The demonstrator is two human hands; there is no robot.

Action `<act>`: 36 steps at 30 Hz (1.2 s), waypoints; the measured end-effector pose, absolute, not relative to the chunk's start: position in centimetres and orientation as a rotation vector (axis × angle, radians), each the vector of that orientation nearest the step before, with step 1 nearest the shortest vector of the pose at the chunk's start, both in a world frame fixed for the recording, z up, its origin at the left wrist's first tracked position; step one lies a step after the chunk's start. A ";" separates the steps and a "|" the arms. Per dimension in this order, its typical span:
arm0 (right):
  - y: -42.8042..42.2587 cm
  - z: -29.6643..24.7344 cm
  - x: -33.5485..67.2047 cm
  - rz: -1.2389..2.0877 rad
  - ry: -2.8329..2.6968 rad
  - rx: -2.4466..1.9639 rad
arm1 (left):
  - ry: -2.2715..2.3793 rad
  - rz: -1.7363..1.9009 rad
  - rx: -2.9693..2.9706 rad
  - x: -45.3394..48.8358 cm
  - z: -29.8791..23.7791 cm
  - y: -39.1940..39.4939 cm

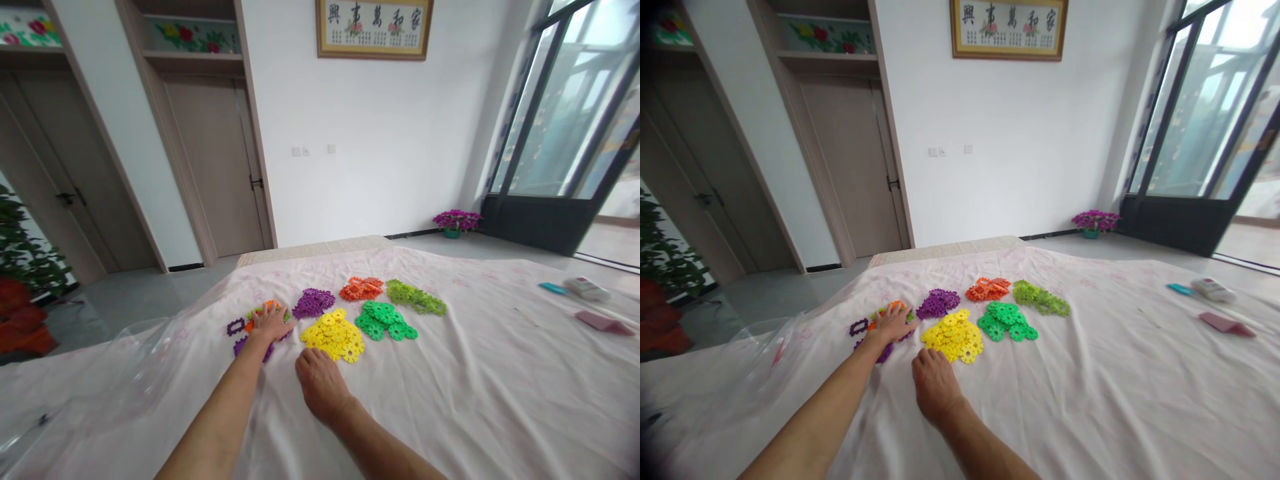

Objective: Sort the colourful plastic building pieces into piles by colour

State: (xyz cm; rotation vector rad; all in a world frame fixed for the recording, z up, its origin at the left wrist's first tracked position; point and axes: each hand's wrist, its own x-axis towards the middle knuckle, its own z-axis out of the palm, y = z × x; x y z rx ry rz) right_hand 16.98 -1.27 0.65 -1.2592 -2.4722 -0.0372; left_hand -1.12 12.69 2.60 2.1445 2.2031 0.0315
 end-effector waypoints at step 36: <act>-1.3 1.9 16.5 0.058 -2.529 -1.114 | 2.393 0.859 1.760 -10.6 -1.9 -6.3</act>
